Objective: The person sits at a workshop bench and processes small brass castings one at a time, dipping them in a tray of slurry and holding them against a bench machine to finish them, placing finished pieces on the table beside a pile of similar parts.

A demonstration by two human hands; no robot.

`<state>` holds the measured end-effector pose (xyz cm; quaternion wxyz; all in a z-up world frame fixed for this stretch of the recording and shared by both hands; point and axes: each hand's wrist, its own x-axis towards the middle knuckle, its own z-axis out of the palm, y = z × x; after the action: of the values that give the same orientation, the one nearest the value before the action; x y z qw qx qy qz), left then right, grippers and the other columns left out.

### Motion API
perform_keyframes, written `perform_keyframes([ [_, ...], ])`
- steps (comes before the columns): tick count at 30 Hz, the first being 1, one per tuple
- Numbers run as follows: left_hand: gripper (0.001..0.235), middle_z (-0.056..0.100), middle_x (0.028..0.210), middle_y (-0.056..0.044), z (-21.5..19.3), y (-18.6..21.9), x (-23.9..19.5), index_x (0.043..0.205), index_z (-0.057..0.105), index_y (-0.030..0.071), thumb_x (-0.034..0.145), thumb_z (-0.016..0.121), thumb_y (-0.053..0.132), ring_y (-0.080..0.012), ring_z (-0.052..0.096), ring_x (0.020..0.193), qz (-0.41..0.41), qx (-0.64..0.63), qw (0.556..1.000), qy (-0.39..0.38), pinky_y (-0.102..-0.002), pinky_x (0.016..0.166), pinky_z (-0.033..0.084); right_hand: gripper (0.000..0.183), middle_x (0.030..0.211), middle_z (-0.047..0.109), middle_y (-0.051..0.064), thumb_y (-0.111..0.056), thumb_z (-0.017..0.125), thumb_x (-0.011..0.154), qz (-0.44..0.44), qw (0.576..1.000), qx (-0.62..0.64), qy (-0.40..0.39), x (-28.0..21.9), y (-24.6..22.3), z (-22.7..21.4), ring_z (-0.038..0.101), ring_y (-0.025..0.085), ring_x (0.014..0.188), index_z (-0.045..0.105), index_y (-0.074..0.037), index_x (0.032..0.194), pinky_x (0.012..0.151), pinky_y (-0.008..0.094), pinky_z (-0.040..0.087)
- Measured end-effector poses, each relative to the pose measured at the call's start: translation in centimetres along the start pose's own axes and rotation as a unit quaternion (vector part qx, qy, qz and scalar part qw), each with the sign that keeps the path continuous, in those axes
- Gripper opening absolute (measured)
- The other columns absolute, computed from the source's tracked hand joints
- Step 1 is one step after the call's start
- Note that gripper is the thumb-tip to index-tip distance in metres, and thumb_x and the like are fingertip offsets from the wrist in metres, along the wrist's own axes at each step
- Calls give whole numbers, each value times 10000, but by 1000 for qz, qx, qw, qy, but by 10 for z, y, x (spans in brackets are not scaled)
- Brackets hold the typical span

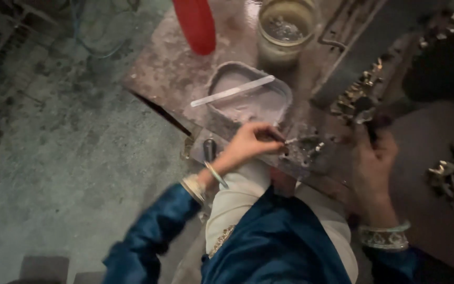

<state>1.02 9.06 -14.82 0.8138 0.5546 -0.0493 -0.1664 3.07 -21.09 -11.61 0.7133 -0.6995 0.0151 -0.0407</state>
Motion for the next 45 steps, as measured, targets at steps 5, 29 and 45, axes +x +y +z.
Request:
perform_keyframes([
  [5, 190, 740, 877, -106, 70, -24, -29, 1020, 754, 57, 852, 807, 127, -174, 730, 757, 113, 309, 930, 162, -310, 683, 587, 99, 803, 555, -117, -171, 705, 1083, -18, 999, 47, 11, -1, -16, 13, 381, -9, 586, 632, -143, 1022, 490, 209, 248],
  [29, 449, 621, 1075, -124, 107, 14, 3, 1167, 619, 36, 725, 694, 54, -361, 614, 1013, 258, 589, 745, 174, -415, 737, 546, 139, 981, 708, -81, -191, 670, 1043, -54, 995, 77, -24, -8, -54, 38, 609, 1, 788, 686, -84, 1129, 685, 208, 500],
  [45, 419, 757, 1088, -86, 103, -18, -26, 1315, 646, 19, 911, 758, 17, -112, 712, 966, 107, 10, 972, 210, -252, 861, 580, 79, 669, 476, -124, -211, 699, 1019, 31, 997, 63, 39, -5, -41, 36, 307, -7, 508, 686, -133, 1019, 429, 229, 198],
])
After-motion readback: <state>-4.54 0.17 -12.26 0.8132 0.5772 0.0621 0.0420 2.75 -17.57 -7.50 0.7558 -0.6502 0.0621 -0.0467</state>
